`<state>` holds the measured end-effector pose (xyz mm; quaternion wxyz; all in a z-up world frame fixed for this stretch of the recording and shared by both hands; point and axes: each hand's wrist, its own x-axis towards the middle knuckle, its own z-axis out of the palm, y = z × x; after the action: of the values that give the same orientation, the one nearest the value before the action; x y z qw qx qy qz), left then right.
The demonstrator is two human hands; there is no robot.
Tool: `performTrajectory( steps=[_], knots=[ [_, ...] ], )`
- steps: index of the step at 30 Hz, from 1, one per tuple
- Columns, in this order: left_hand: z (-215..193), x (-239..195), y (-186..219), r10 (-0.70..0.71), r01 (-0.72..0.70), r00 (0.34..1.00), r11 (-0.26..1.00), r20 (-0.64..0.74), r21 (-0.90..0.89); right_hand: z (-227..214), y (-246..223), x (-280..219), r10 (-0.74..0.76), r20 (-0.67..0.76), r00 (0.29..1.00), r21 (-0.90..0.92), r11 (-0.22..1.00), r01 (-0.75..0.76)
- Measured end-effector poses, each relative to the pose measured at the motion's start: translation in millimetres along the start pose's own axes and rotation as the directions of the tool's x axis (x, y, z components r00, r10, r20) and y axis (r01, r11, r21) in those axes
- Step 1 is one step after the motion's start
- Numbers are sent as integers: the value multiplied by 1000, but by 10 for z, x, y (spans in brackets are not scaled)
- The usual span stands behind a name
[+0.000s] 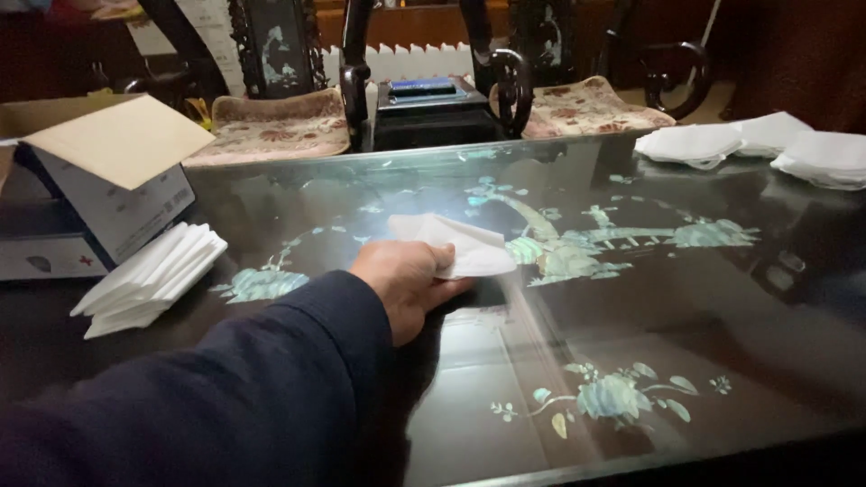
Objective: Folding face masks and inserting them into individual plastic packaging sleeves.
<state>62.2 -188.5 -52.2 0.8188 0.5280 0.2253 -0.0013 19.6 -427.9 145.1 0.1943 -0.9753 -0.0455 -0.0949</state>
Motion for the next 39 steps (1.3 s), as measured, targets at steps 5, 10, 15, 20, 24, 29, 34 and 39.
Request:
performTrajectory(
  steps=[5, 10, 15, 20, 24, 29, 34, 39],
  knots=[
    [26, -153, 48, 45, -45, 999, 999, 16, 20, 440, -12, 72, -26, 40, 999, -35, 999, 28],
    [6, -71, 12, 26, -26, 1000, 999, -6, -35, 1097, 165, 269, -92, 105, 990, -53, 994, 98],
    [-31, -118, 41, 36, -33, 997, 999, 65, -43, 1802, 248, 404, -183, 98, 978, 59, 982, 178],
    [-60, -87, 29, 27, -20, 994, 998, 107, -60, 1868, 330, 412, -264, 146, 953, -125, 951, 283],
    [12, -37, 10, 13, 8, 989, 990, 145, -144, 1937, 419, 520, -259, 127, 957, -168, 946, 278],
    [342, 130, -25, -16, 81, 948, 978, 318, -194, 2035, 660, 745, -242, 54, 969, -56, 968, 245],
    [448, 385, -124, -90, 124, 937, 989, 337, -81, 1954, 575, 647, -233, 103, 967, -120, 962, 245],
    [454, 542, -165, -148, 151, 932, 988, 330, 15, 1987, 707, 733, -317, 110, 942, -184, 925, 333]
  ],
)
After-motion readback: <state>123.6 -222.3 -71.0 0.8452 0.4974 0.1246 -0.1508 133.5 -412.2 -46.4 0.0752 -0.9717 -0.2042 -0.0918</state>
